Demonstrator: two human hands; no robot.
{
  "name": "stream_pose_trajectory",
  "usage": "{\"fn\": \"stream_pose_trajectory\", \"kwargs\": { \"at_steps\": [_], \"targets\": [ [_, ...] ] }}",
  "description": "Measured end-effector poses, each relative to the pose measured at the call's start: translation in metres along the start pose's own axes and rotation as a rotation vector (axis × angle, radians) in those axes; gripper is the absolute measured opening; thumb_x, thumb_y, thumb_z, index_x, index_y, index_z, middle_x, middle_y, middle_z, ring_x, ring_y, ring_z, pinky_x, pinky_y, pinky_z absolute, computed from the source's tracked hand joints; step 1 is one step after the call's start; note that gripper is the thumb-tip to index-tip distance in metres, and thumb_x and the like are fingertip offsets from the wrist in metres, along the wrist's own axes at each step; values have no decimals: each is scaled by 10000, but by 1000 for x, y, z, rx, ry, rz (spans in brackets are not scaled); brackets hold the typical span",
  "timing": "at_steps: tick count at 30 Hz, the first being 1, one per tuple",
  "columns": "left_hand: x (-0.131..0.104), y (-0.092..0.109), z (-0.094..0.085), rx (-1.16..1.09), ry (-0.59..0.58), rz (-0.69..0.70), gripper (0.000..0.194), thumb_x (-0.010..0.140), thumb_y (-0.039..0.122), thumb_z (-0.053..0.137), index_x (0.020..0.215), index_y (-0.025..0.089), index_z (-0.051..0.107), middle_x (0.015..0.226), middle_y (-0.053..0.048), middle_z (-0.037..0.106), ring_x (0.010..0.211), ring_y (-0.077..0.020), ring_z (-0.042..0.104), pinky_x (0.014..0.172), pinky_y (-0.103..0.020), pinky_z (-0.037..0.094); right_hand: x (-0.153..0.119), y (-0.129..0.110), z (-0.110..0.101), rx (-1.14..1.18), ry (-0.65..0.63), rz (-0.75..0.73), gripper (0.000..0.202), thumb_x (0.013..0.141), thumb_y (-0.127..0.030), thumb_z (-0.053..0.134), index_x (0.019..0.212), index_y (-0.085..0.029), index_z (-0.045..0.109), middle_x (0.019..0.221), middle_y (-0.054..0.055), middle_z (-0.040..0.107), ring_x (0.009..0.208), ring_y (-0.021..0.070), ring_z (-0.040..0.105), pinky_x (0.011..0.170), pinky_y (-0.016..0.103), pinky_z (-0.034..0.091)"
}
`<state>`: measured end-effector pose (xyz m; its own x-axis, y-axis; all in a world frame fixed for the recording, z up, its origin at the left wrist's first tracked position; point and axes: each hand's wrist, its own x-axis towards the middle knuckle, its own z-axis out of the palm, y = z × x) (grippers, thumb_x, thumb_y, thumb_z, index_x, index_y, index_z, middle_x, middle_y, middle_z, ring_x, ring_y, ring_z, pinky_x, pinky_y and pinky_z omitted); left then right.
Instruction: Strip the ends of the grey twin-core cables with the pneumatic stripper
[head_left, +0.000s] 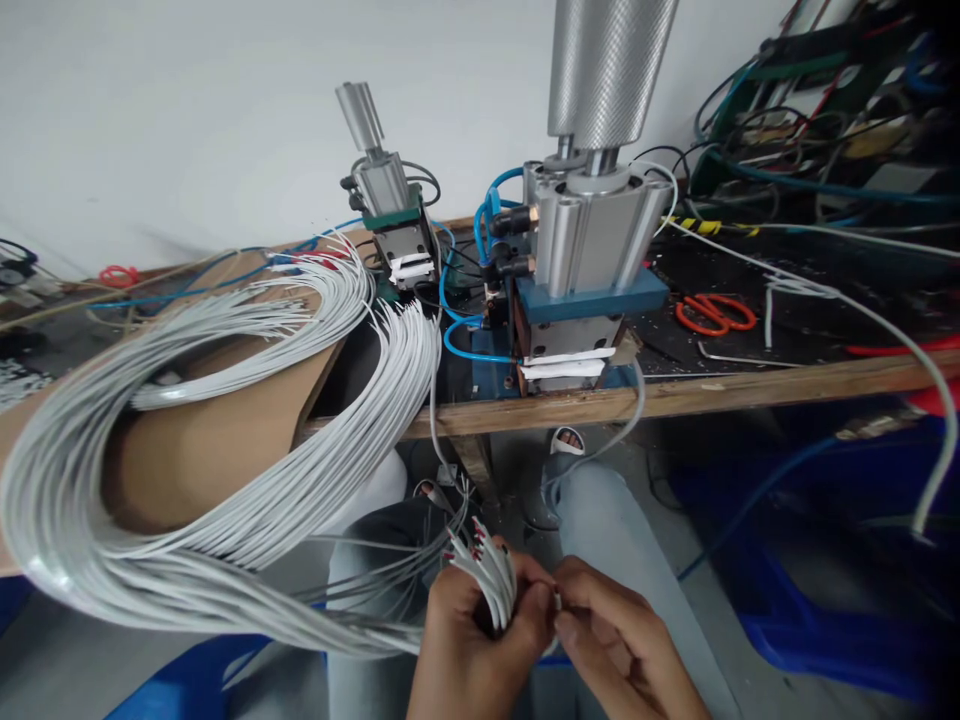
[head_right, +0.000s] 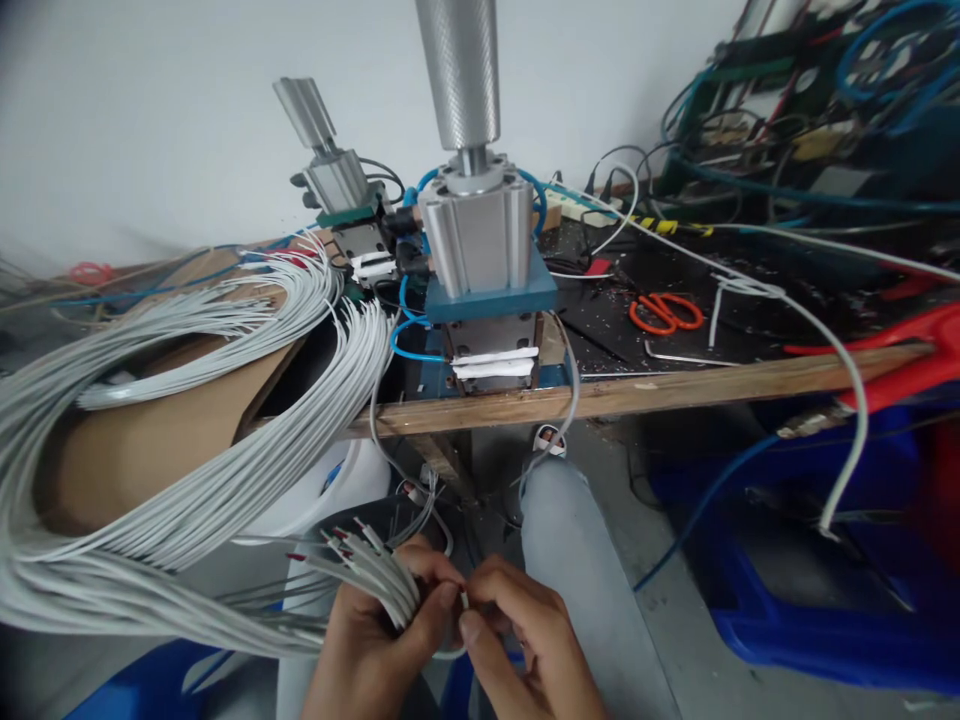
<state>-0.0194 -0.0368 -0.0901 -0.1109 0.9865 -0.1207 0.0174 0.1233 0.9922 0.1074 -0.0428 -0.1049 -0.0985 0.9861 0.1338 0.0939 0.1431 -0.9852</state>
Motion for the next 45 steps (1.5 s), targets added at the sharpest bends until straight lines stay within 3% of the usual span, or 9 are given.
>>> {"fn": "stream_pose_trajectory", "kwargs": {
  "at_steps": [7, 12, 19, 23, 29, 32, 35, 40, 45],
  "targets": [
    [-1, 1, 0, -64, 5, -21, 53, 680, 151, 681, 638, 183, 685, 577, 37, 579, 525, -118, 539, 510, -207, 420, 6, -2, -5, -17, -59, -35, 390, 914, -504, 493, 665, -252, 655, 606, 10, 596, 562, 165, 591, 546, 231, 519],
    [-1, 3, 0, -42, 40, -27, 69, 672, 140, 672, 617, 182, 670, 564, 44, 555, 500, -119, 532, 482, -212, 421, 6, 9, -7, -50, -163, -55, 318, 919, -433, 523, 703, -246, 664, 623, 7, 601, 585, 173, 608, 553, 244, 518],
    [2, 6, 3, 31, 25, 9, 89, 631, 108, 592, 594, 187, 608, 540, 54, 520, 486, -113, 474, 478, -222, 364, 2, 7, -7, -66, -128, -44, 315, 897, -479, 541, 698, -271, 671, 610, 12, 578, 581, 195, 584, 563, 285, 517],
    [4, 5, 2, 153, -17, 71, 92, 612, 104, 530, 586, 191, 550, 535, 62, 450, 482, -103, 402, 474, -230, 297, -1, 4, -4, -57, -119, 69, 317, 926, -441, 505, 719, -256, 657, 649, 8, 606, 627, 192, 613, 611, 281, 513],
    [9, 5, -8, 304, -268, 90, 154, 584, 55, 466, 643, 197, 483, 570, 63, 416, 464, -88, 357, 433, -219, 236, 1, 4, -15, -122, -243, 74, 232, 923, -372, 543, 750, -258, 647, 701, 0, 637, 712, 193, 642, 641, 262, 501],
    [12, 11, -13, 407, -410, 65, 176, 594, 30, 495, 649, 197, 493, 566, 62, 435, 488, -95, 373, 449, -214, 259, 6, 4, -28, -208, -390, 44, 149, 910, -265, 574, 785, -263, 653, 721, -8, 654, 744, 195, 646, 696, 271, 496],
    [14, 17, -14, 356, -504, -13, 159, 638, 41, 514, 663, 198, 508, 571, 48, 490, 496, -103, 418, 451, -206, 298, 11, 4, -37, -257, -505, 46, 183, 925, -234, 547, 776, -253, 651, 725, -8, 650, 728, 187, 639, 722, 292, 478],
    [17, 16, -14, 427, -455, 98, 143, 666, 38, 559, 663, 179, 583, 577, 28, 556, 483, -104, 458, 452, -198, 336, 14, 3, -41, -241, -481, 10, 243, 946, -273, 521, 736, -253, 642, 692, -17, 653, 678, 161, 632, 638, 270, 468],
    [21, 22, -23, 508, -616, 183, 197, 659, 2, 600, 697, 196, 594, 654, 23, 642, 531, -106, 529, 507, -185, 376, 13, 6, -44, -209, -467, -89, 152, 885, -208, 601, 831, -280, 723, 788, 3, 742, 731, 192, 695, 657, 278, 543]
  ]
}}
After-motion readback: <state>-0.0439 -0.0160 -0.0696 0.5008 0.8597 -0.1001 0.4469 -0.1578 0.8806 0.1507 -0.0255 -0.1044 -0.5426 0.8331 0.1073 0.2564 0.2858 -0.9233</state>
